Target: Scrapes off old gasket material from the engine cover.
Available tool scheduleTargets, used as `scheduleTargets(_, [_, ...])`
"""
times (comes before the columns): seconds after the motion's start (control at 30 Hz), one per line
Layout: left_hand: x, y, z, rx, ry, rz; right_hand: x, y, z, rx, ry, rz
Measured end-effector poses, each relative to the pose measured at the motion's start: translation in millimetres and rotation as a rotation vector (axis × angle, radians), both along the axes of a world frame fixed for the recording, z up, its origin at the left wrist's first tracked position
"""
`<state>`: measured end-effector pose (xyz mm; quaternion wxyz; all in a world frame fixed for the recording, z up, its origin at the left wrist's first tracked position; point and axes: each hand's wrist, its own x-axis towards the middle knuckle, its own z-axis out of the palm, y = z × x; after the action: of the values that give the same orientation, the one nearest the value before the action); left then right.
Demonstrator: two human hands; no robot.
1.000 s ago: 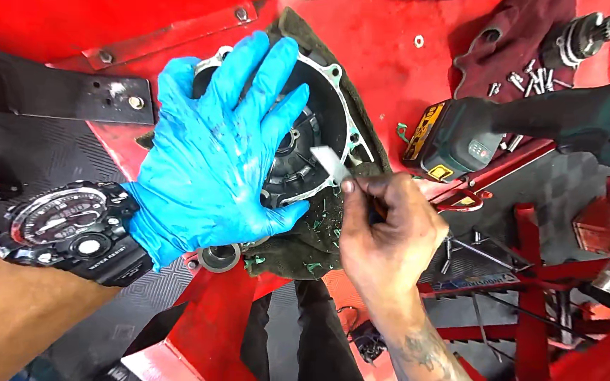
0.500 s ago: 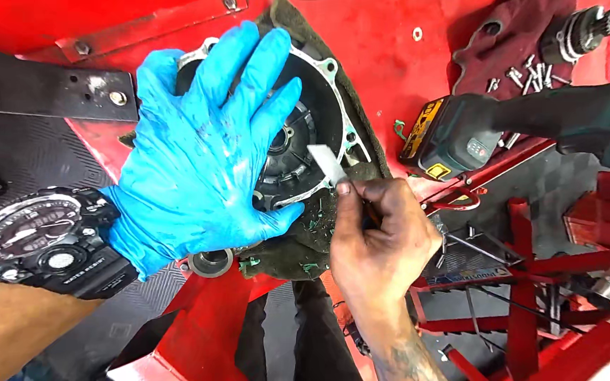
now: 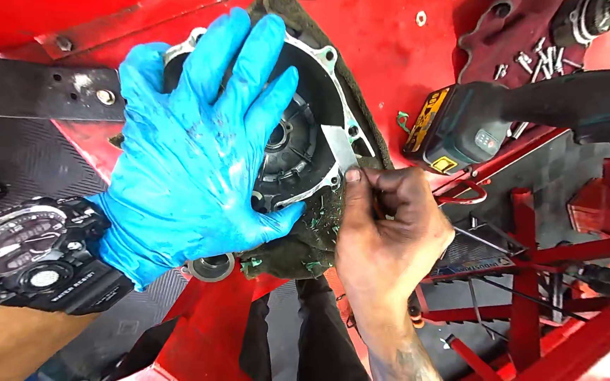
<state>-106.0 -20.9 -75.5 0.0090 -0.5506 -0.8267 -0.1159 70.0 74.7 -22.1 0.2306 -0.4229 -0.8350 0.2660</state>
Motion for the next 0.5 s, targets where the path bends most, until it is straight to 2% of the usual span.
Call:
scheduleTargets(0.13, [-9.6,5.7,-17.8,0.04,0.048,0.014,0.8,-3.8,-1.0,0.001,0.003,-0.009])
scheduleTargets(0.33, [-11.4,7.8,-11.5,0.005,0.039,0.01,4.2,-5.9,-0.3,-0.015,0.02,0.002])
scheduleTargets(0.5, [-15.5,6.0,-23.4,0.031,0.003,0.011,3.2,-12.2,-1.8,0.016,-0.004,0.003])
